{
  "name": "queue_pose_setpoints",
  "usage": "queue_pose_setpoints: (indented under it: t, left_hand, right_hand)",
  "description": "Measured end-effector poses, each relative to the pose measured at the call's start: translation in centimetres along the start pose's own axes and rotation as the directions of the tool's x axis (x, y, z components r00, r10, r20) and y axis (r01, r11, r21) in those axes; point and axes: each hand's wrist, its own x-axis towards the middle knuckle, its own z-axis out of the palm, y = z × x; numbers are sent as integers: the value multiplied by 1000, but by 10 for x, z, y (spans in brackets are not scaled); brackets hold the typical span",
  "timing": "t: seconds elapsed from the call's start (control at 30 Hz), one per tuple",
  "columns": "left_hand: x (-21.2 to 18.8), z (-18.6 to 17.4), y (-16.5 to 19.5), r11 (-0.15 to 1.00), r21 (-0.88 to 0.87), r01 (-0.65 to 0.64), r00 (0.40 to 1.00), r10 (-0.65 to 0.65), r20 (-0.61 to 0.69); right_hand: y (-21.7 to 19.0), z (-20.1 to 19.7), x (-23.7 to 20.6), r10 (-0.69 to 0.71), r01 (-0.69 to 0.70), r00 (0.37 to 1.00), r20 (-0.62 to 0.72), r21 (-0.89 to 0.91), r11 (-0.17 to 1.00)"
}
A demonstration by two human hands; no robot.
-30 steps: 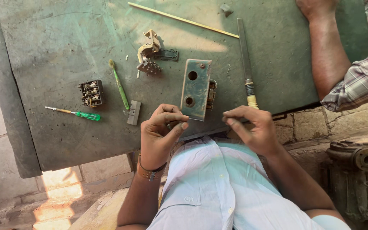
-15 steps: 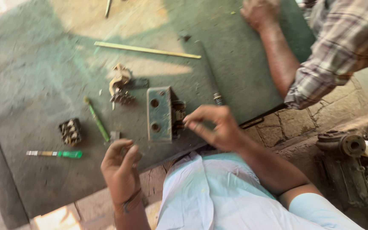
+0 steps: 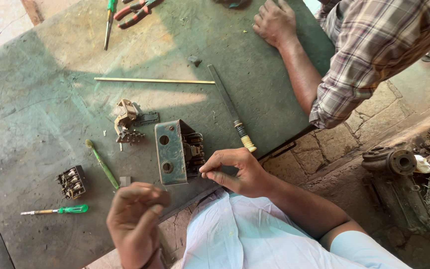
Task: The person handles a rectangular metal electrical component, repeatedly opening and closing its internal contacts with fingers. They rotate the component, inspect it, and use a flat metal file to scrape or smooth internal parts. A second person works nearby with pliers on a separate item.
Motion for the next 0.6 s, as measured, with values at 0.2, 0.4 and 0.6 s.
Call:
queue_pose_setpoints:
  t: [0.2,0.4,0.6]
  left_hand:
    - [7,46,6,991,81,109,987,-117,114]
    - [23,63,6,959,283,-7,980,-50,193]
    - [28,76,10,944,331,-12,984,-47,170]
  right_hand:
    - [-7,0,-6,-8,0,995,97,78,997]
    - [-11,-1,-9,266,-267,962,62,420,867]
    - [-5,-1,-10,210,-181,976,-54,328,927]
